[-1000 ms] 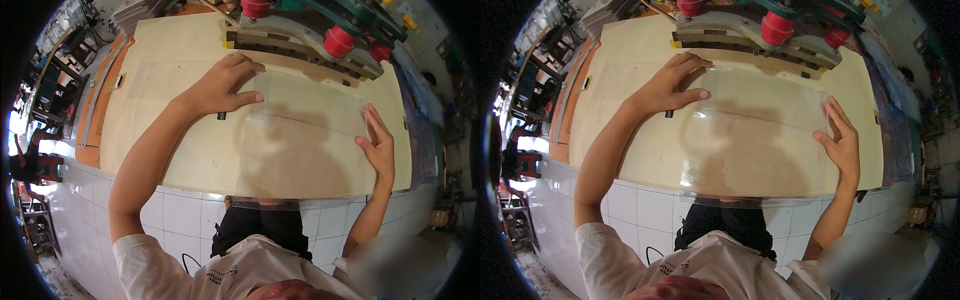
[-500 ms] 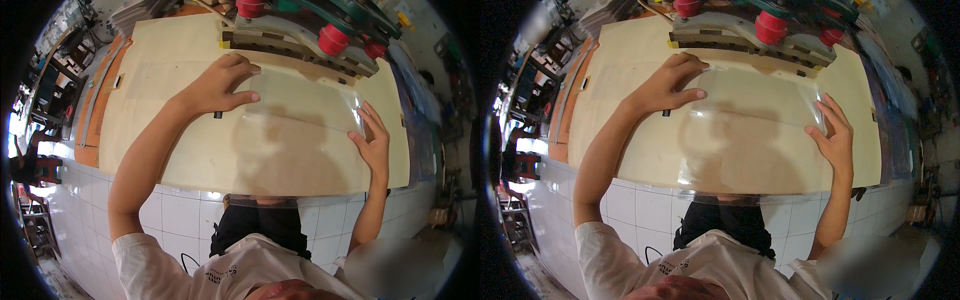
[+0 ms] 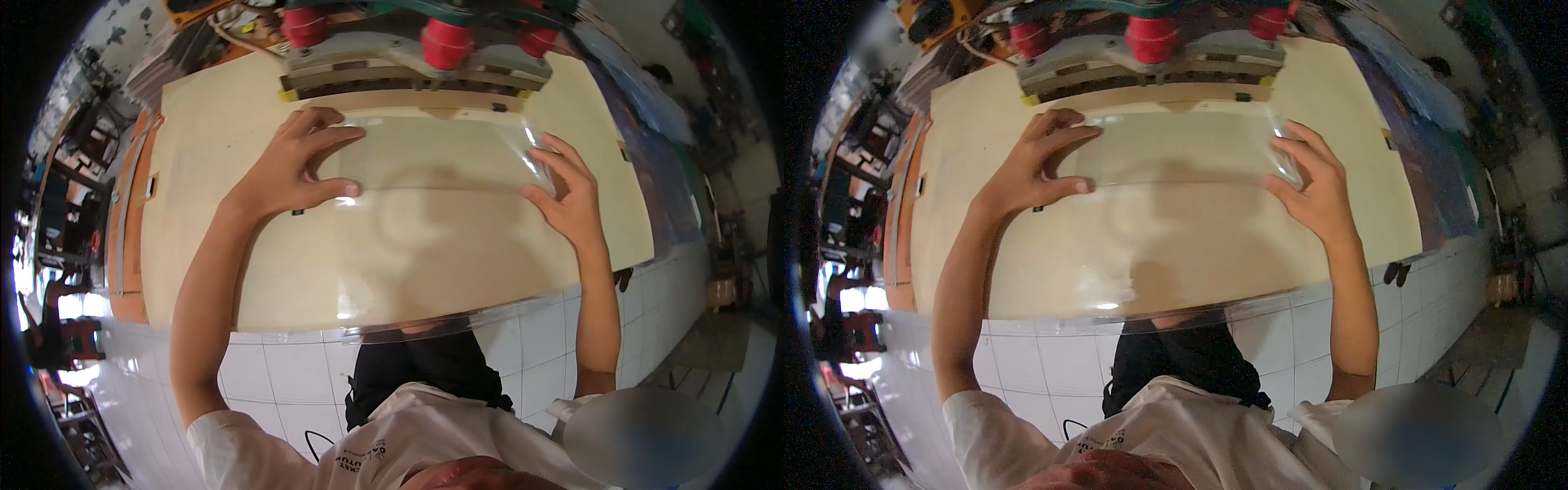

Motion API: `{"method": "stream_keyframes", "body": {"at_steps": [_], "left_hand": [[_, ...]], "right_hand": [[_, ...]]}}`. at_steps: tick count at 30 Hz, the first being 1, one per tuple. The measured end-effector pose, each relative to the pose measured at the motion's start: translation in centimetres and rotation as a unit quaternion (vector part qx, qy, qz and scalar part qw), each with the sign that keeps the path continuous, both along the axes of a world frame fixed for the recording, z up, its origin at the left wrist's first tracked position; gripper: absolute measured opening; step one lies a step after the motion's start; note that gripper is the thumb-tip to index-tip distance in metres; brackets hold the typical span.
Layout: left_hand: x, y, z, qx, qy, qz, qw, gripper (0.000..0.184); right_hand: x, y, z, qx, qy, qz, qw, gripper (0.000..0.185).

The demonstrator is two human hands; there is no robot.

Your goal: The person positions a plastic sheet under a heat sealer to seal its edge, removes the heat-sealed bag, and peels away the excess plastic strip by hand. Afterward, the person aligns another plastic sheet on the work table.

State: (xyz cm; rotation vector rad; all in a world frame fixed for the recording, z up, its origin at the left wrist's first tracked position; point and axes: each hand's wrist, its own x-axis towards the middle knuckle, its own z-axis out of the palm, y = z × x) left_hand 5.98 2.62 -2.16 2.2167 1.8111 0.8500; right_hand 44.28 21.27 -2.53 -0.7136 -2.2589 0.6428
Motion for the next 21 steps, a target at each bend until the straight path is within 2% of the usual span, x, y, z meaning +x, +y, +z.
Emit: {"method": "stream_keyframes", "body": {"at_steps": [6,8,9,11,15,17,21], "left_hand": [[0.1,0.1,0.3,-0.032,-0.02,-0.001,0.999,0.072],[0.1,0.1,0.3,-0.03,-0.006,0.006,1.0,0.067],[0.0,0.1,0.3,-0.029,-0.006,0.002,1.0,0.067],[-0.1,0.2,0.1,-0.03,-0.001,0.004,1.0,0.063],[0.4,0.1,0.4,-0.045,-0.049,0.001,0.998,0.062],[0.2,0.1,0.3,-0.042,-0.025,0.007,0.999,0.059],[0.0,0.2,-0.2,-0.049,-0.054,0.003,0.997,0.058]], "right_hand": [[-0.2,0.1,0.0,0.029,-0.005,-0.002,1.0,0.052],[-0.1,0.0,0.3,0.059,-0.019,-0.007,0.998,0.041],[0.1,0.4,0.4,0.06,-0.019,-0.01,0.998,0.041],[0.8,1.4,0.4,0.032,0.016,-0.035,0.999,0.03],[1.4,2.0,0.3,0.004,0.013,-0.05,0.999,0.029],[1.6,2.5,-0.2,-0.054,0.023,-0.005,0.998,0.033],[1.7,2.7,0.1,-0.044,-0.019,0.007,0.999,0.039]]}}
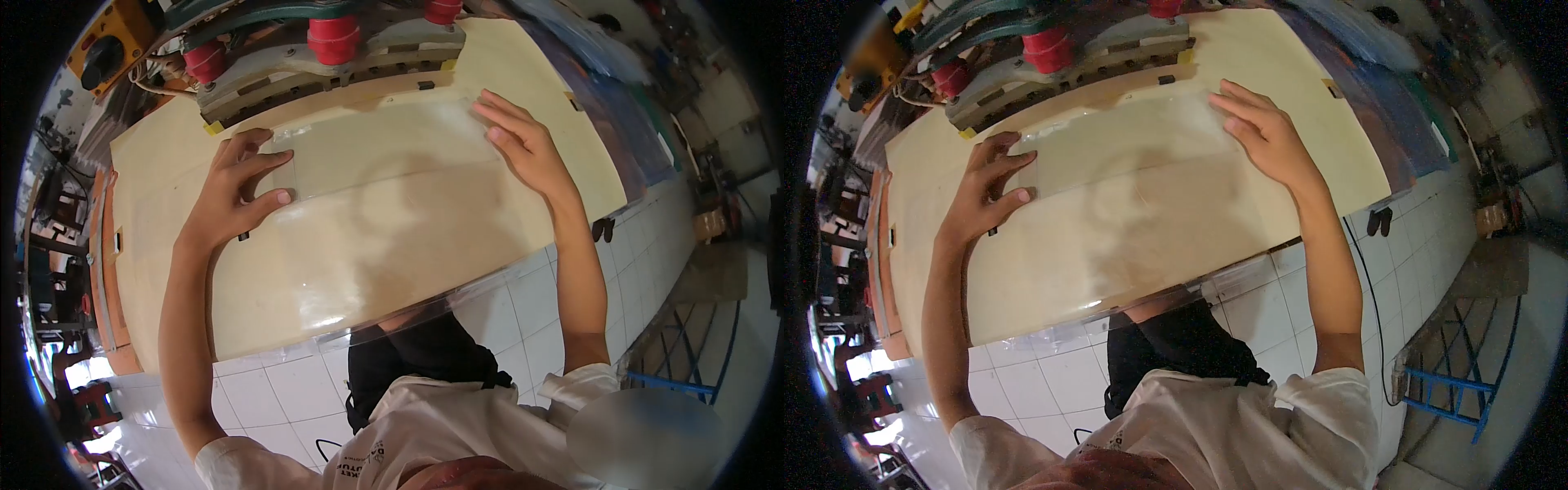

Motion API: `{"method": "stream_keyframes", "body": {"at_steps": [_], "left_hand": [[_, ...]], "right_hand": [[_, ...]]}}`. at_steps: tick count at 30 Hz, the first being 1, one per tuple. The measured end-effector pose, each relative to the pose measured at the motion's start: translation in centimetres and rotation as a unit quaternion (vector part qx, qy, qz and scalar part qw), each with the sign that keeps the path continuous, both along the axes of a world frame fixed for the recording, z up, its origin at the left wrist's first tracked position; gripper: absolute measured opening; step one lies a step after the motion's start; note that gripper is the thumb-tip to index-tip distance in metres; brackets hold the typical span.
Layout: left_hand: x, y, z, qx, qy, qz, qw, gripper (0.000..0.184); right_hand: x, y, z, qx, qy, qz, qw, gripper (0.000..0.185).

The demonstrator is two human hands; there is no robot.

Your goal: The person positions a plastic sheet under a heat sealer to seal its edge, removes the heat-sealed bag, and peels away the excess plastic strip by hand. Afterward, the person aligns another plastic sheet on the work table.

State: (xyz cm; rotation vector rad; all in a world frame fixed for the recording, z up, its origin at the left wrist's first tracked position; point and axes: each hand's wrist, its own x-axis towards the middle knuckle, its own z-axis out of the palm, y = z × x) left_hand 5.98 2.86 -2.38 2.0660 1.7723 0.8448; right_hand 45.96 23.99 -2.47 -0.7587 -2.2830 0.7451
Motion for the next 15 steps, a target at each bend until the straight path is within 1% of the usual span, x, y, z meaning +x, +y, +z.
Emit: {"method": "stream_keyframes", "body": {"at_steps": [2,3,5,6,8,12,14,15], "left_hand": [[-0.1,0.0,-0.2,0.004,-0.002,-0.005,1.0,0.057],[0.0,0.0,-0.1,0.006,-0.003,-0.006,1.0,0.057],[0.1,0.0,0.0,-0.002,0.0,0.004,1.0,0.056],[0.0,0.0,0.0,0.0,0.0,0.006,1.0,0.056],[-0.2,0.0,-0.1,0.005,0.018,-0.002,1.0,0.056],[0.2,0.0,0.2,-0.01,0.011,0.003,1.0,0.057],[-0.2,0.1,-0.9,0.048,-0.004,0.003,0.999,0.057],[-0.1,0.2,-0.8,0.046,-0.004,0.005,0.999,0.057]], "right_hand": [[0.0,0.2,-0.2,0.003,-0.039,0.004,0.999,0.037],[0.1,0.3,-0.2,0.005,-0.04,0.003,0.999,0.037],[0.0,0.8,-0.2,0.065,-0.114,-0.001,0.991,0.039],[0.0,0.9,0.1,0.067,-0.115,0.001,0.991,0.039],[0.0,1.1,0.7,0.099,-0.178,0.001,0.979,0.039],[0.2,2.3,0.6,0.139,-0.186,0.027,0.972,0.039],[0.1,3.0,-0.1,0.183,-0.176,0.04,0.967,0.039],[0.0,3.0,-0.2,0.181,-0.175,0.043,0.967,0.039]]}}
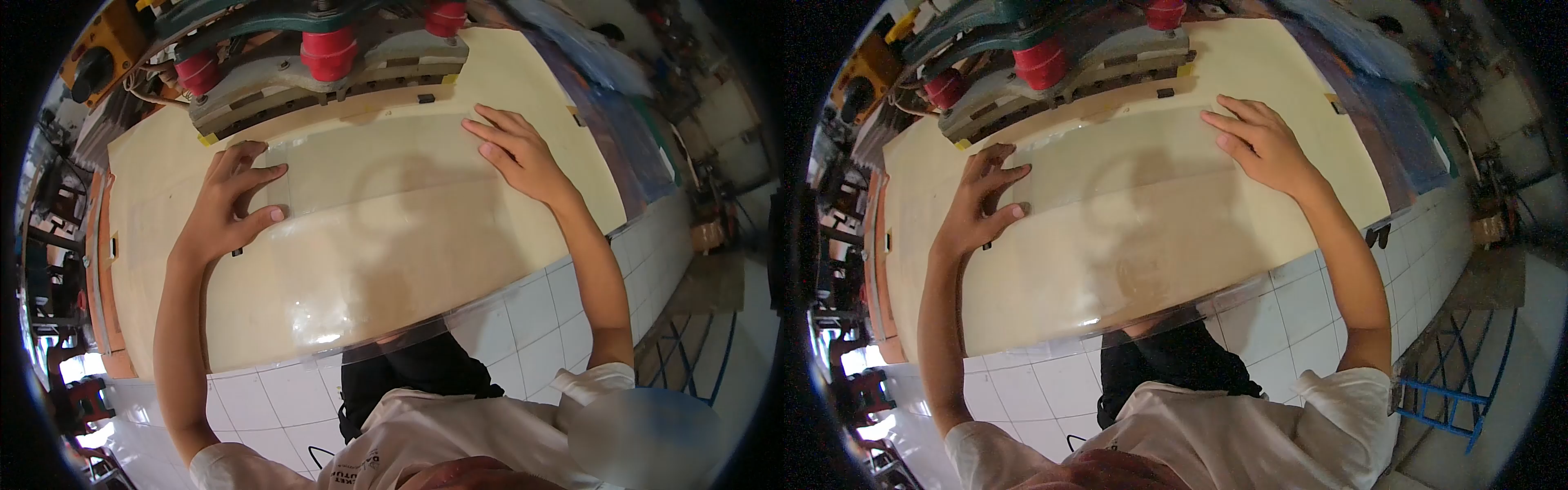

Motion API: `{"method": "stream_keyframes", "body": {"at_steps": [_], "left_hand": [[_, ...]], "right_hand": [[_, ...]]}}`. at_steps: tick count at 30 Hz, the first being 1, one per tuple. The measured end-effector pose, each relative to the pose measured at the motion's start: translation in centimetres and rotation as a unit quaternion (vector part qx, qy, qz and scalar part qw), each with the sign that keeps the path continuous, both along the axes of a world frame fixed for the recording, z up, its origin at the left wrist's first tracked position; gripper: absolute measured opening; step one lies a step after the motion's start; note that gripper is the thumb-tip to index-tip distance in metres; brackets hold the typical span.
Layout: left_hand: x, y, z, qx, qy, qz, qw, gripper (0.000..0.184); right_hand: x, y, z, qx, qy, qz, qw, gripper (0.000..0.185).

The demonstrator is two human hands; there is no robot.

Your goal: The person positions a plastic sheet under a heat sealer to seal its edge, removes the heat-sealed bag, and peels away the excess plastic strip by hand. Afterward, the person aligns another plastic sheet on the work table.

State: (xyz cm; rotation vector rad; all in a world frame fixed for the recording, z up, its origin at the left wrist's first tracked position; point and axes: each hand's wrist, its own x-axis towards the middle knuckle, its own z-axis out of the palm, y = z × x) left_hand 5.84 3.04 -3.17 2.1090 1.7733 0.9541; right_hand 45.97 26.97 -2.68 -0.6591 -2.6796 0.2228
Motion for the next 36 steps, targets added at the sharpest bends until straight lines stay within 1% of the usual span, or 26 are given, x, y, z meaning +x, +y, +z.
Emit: {"method": "stream_keyframes", "body": {"at_steps": [2,5,12,14,15,17,18,19,20,21,23,26,30,33,35,36], "left_hand": [[0.3,0.0,0.5,-0.004,0.006,0.0,1.0,0.057],[0.5,0.0,0.7,-0.008,0.003,0.003,1.0,0.058],[0.4,0.0,0.6,-0.019,0.013,0.005,1.0,0.059],[0.6,0.1,0.7,-0.025,-0.024,0.008,0.999,0.055],[0.6,0.2,0.6,-0.027,-0.023,0.015,0.999,0.055],[0.0,0.1,0.5,-0.012,-0.032,-0.007,0.999,0.046],[0.0,-0.1,1.3,-0.051,-0.027,0.015,0.998,0.038],[-0.1,0.0,0.9,-0.019,-0.017,0.011,1.0,0.034],[0.0,0.0,1.4,-0.066,-0.036,0.023,0.997,0.036],[0.0,0.0,1.3,-0.05,-0.013,0.016,0.999,0.034],[-0.1,-0.2,1.3,-0.033,-0.007,0.014,0.999,0.034],[-0.3,-0.3,0.9,-0.006,0.014,0.014,1.0,0.034],[-0.2,-0.4,1.0,-0.024,-0.013,0.025,0.999,0.035],[-0.3,-0.4,1.0,-0.01,0.015,0.028,0.999,0.037],[-0.2,-0.6,1.1,-0.032,0.015,0.025,0.999,0.047],[-0.3,-0.6,1.0,-0.034,0.015,0.029,0.999,0.047]], "right_hand": [[-0.1,-0.2,0.0,0.034,-0.013,-0.013,0.999,0.039],[0.1,0.2,-0.3,0.053,-0.015,0.005,0.998,0.04],[0.2,0.5,-0.4,0.044,-0.019,0.019,0.999,0.042],[0.2,0.7,-0.4,0.033,-0.019,0.035,0.999,0.042],[0.4,0.7,-0.4,0.031,-0.017,0.043,0.998,0.042],[0.3,0.9,-0.6,0.049,-0.05,0.024,0.997,0.043],[0.1,1.0,-0.5,0.044,-0.043,0.049,0.997,0.043],[0.2,1.1,-0.3,0.033,-0.041,0.044,0.998,0.044],[0.1,1.2,-0.2,0.024,-0.04,0.036,0.998,0.044],[0.0,1.2,-0.1,0.023,-0.033,0.058,0.998,0.044],[0.0,0.9,0.0,0.012,-0.046,0.021,0.999,0.045],[-0.2,0.3,0.2,0.016,-0.049,0.016,0.999,0.046],[-0.4,0.1,0.3,0.011,-0.041,0.02,0.999,0.046],[-0.5,0.2,0.2,0.007,-0.04,0.013,0.999,0.046],[-0.4,0.2,0.0,0.007,-0.035,0.007,0.999,0.045],[-0.5,0.2,0.0,0.005,-0.035,0.011,0.999,0.045]]}}
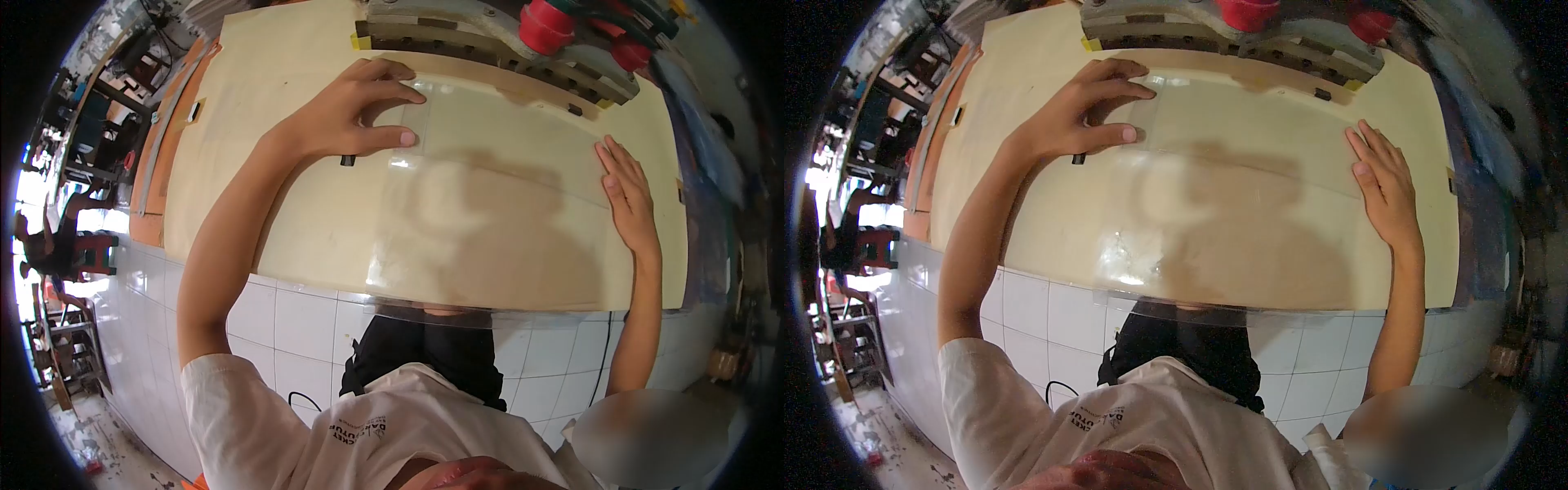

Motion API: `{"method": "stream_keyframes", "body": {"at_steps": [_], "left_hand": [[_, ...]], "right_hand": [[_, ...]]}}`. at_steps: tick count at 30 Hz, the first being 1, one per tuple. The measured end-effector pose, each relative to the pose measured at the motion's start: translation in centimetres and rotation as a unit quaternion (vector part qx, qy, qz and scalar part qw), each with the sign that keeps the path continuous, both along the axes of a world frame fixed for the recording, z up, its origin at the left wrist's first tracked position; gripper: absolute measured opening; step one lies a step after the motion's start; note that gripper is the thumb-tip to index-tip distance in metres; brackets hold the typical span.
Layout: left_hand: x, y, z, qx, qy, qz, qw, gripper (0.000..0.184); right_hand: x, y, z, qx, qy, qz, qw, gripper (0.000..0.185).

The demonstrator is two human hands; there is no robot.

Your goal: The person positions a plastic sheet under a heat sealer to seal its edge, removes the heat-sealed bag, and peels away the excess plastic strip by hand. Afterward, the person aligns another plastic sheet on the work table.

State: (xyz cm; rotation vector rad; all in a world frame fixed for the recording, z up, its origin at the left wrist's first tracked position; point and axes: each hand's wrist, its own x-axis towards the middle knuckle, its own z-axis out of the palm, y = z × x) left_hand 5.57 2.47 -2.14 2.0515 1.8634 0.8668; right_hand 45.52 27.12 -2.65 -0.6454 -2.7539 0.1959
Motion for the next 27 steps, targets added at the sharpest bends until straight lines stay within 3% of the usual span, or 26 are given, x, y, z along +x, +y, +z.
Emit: {"method": "stream_keyframes", "body": {"at_steps": [5,27], "left_hand": [[-0.37,0.08,-0.19,0.03,0.081,-0.052,0.995,0.072],[-0.24,0.28,-0.16,0.024,0.068,-0.034,0.997,0.072]], "right_hand": [[-0.14,0.0,0.01,0.003,-0.001,-0.009,1.0,0.047],[-0.08,-0.39,0.22,0.011,0.014,0.0,1.0,0.045]]}}
